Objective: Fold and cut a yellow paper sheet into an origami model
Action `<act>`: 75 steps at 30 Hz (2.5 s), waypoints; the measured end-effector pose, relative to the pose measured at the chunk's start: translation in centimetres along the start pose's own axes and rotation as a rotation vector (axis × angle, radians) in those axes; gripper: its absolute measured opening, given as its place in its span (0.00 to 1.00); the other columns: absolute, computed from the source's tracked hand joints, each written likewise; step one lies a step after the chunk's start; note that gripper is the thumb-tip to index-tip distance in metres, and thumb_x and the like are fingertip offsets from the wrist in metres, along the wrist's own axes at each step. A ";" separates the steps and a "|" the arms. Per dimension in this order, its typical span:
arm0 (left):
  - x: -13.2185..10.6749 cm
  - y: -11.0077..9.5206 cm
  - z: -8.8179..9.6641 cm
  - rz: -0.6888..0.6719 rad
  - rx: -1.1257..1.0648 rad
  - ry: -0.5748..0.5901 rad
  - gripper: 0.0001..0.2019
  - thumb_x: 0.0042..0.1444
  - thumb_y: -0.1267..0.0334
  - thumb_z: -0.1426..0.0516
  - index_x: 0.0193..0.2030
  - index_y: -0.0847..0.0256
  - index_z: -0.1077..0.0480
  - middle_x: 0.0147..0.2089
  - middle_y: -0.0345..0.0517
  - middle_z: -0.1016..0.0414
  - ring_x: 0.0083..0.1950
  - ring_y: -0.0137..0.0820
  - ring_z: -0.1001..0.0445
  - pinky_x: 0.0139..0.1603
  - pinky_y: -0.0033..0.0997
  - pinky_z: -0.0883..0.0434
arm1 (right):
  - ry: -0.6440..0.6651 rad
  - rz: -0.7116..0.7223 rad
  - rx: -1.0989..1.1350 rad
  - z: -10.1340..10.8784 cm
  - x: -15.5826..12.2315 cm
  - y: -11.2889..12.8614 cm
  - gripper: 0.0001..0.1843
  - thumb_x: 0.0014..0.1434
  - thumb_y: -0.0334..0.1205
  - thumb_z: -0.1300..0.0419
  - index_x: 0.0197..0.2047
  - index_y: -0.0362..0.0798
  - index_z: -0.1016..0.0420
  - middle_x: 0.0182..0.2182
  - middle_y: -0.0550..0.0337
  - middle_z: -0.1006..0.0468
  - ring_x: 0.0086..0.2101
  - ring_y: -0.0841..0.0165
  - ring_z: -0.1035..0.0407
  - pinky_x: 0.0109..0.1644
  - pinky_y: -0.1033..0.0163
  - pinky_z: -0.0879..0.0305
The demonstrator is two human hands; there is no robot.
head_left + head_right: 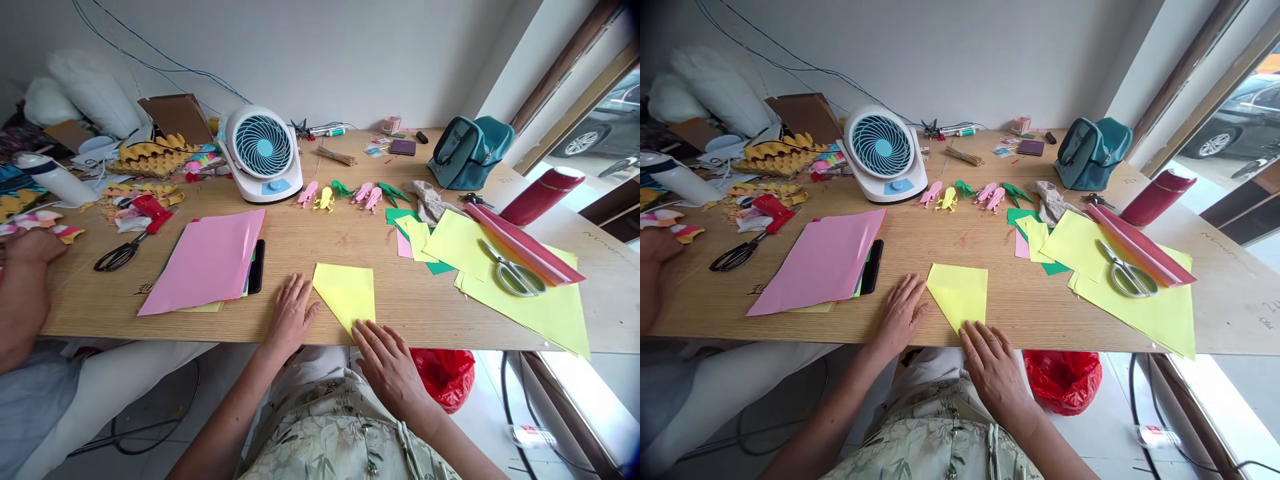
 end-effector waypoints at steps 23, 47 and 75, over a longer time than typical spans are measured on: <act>2.5 -4.7 1.8 0.685 -1.719 0.262 0.18 0.62 0.57 0.42 0.53 0.68 0.29 0.53 0.59 0.21 0.53 0.42 0.21 0.56 0.41 0.25 | -0.173 0.304 0.093 3.4 3.5 -0.1 0.23 0.68 0.34 0.52 0.65 0.44 0.33 0.65 0.50 0.35 0.59 0.58 0.34 0.52 0.53 0.28; 14.0 -0.7 -1.1 0.381 -1.539 0.517 0.34 0.37 0.56 0.27 0.52 0.62 0.30 0.50 0.54 0.20 0.44 0.42 0.20 0.44 0.38 0.24 | -0.116 -0.664 -0.143 4.5 0.5 -25.9 0.25 0.61 0.48 0.45 0.58 0.45 0.31 0.52 0.42 0.26 0.51 0.50 0.30 0.53 0.46 0.34; 14.4 0.2 -2.3 -0.306 -0.289 -0.229 0.19 0.62 0.65 0.45 0.60 0.62 0.35 0.57 0.55 0.29 0.61 0.43 0.32 0.63 0.47 0.33 | 0.117 -0.681 -0.499 3.9 5.7 -24.9 0.23 0.69 0.42 0.56 0.63 0.43 0.39 0.48 0.44 0.24 0.46 0.54 0.30 0.41 0.57 0.37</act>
Point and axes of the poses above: each hand's wrist, its own x-axis towards the middle knuckle, its own z-axis out of the back of the hand, y = z × x, the point moved 1 cm from there along x, towards the middle knuckle
